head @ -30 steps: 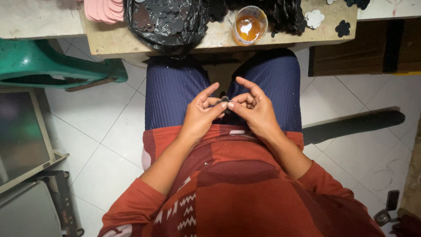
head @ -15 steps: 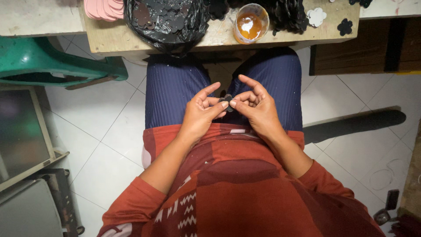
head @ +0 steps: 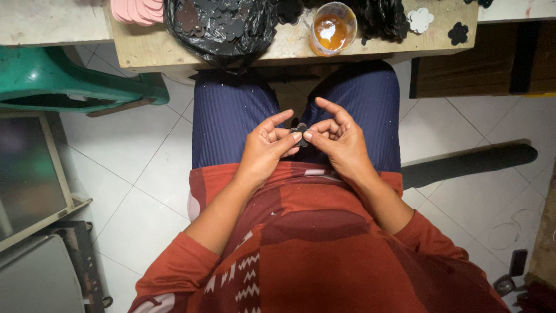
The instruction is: The person sits at a table and repeatedly picks up small white and black flower-shaped pieces, presses them together by hand, and places the assembled pairs on the table. The person handles the pieces one at a time and continues the process throughout the clip.
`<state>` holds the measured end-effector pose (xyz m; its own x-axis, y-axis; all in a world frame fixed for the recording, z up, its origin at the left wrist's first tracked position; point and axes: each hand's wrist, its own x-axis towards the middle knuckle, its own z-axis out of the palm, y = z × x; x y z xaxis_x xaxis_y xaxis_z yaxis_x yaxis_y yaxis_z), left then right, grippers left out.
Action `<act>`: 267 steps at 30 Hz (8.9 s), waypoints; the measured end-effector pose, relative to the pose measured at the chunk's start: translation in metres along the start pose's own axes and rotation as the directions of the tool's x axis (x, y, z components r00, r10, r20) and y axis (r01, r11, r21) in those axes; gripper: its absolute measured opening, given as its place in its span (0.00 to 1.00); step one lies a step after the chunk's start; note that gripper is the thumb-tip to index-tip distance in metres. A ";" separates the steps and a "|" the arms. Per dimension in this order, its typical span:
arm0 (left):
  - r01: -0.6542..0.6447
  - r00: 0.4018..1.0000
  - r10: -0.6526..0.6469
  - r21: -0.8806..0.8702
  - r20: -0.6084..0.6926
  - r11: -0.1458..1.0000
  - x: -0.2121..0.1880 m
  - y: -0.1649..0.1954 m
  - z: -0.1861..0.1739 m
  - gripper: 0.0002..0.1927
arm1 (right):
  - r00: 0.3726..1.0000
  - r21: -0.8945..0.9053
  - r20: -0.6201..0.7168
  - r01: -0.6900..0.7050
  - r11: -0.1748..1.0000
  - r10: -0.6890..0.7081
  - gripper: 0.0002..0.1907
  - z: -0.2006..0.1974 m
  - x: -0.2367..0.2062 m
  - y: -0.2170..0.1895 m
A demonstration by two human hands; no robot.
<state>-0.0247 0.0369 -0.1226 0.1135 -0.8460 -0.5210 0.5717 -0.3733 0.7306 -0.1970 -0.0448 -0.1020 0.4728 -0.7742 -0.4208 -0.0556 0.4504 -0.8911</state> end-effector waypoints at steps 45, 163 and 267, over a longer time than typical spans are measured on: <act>-0.134 0.991 0.136 0.085 -0.014 0.987 0.014 -0.016 -0.002 0.30 | 1.000 0.069 0.022 0.019 0.997 -0.020 0.38 -0.009 0.009 0.013; -0.205 0.979 0.205 0.023 -0.017 0.978 0.005 0.006 0.021 0.23 | 0.599 -0.888 0.283 0.459 0.032 -0.749 0.25 -0.021 0.068 -0.089; -0.055 0.998 0.060 -0.158 0.030 0.986 0.003 0.025 0.018 0.35 | 0.857 -0.074 0.113 0.511 0.856 -0.502 0.14 -0.015 -0.025 -0.069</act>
<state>-0.0246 0.0178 -0.0979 0.1231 -0.8780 -0.4627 0.6861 -0.2616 0.6789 -0.2180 -0.0635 -0.0328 0.5326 -0.8397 0.1060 0.1287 -0.0434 -0.9907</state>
